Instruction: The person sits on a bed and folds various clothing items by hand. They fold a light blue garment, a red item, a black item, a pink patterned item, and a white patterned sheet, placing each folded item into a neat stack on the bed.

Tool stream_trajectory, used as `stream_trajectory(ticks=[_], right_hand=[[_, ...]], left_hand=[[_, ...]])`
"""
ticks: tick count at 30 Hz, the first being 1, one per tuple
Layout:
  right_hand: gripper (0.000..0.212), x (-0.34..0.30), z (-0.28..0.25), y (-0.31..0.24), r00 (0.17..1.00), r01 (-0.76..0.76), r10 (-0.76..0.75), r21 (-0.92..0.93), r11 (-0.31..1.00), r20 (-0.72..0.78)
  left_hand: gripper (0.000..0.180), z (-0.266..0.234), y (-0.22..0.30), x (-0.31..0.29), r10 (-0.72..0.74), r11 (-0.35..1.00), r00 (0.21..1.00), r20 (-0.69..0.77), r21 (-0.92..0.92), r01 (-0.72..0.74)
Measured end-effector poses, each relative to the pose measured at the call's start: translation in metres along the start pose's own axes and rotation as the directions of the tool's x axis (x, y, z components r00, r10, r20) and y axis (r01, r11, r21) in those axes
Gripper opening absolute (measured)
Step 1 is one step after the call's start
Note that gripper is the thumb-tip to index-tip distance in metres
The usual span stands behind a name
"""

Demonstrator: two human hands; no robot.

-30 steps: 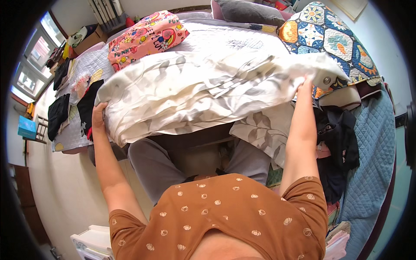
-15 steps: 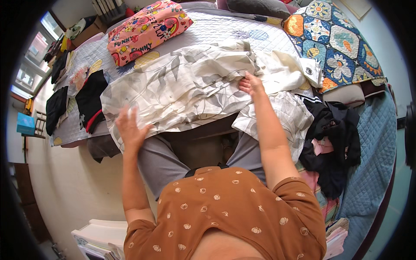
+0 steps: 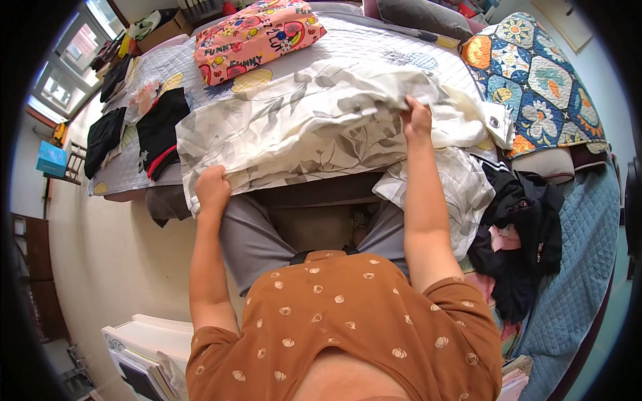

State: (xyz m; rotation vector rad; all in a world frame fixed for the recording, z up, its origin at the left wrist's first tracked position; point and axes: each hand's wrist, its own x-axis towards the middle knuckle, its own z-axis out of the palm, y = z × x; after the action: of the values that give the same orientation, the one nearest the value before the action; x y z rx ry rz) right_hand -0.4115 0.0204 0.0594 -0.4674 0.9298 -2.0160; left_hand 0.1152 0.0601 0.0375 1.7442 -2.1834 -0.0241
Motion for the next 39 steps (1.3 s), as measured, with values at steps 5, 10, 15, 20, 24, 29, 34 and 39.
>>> stream_trajectory(ticks=[5, 10, 15, 20, 24, 29, 34, 39], right_hand=[[0.017, -0.034, -0.121, -0.002, 0.923, -0.279, 0.223, -0.148, 0.949, -0.314], [0.013, -0.06, -0.096, 0.003, 0.884, -0.335, 0.237, -0.191, 0.923, -0.403], [0.017, -0.064, -0.105, 0.005, 0.913, -0.249, 0.132, -0.27, 0.93, -0.385], [0.057, -0.054, -0.102, 0.035, 0.835, -0.077, -0.33, -0.687, 0.722, -0.441], [0.084, -0.104, -0.047, 0.017, 0.612, 0.05, -0.773, -0.984, -0.172, 0.167], [0.074, -0.135, 0.037, 0.058, 0.713, 0.548, -0.258, -0.748, -0.375, 0.652], [0.095, -0.182, 0.052, 0.131, 0.701, 0.703, 0.47, -0.628, -0.333, 0.536], [0.111, -0.202, 0.073, 0.11, 0.543, 0.816, 0.479, -0.569, -0.105, 0.69]], left_hand=[[0.01, -0.021, 0.018, -0.003, 0.21, 0.96, 0.976, -0.05, -0.179, -0.216], [0.032, -0.02, -0.019, -0.003, 0.057, 0.955, 0.998, -0.032, -0.291, -0.063], [0.058, 0.032, -0.082, 0.001, -0.414, 0.878, 0.905, -0.099, -0.306, 0.369], [0.043, 0.038, -0.157, -0.006, -0.426, 0.023, 0.76, 0.49, -0.834, 0.551], [0.04, 0.013, -0.125, 0.005, -0.271, -0.204, 0.828, 0.491, -0.87, 0.449], [0.041, -0.015, -0.087, 0.02, -0.263, -0.234, 0.874, 0.408, -0.906, 0.352], [0.043, -0.047, -0.064, 0.034, -0.237, -0.293, 0.921, 0.309, -0.927, 0.235], [0.045, -0.088, -0.001, 0.054, -0.191, -0.196, 0.964, 0.185, -0.97, 0.147]])
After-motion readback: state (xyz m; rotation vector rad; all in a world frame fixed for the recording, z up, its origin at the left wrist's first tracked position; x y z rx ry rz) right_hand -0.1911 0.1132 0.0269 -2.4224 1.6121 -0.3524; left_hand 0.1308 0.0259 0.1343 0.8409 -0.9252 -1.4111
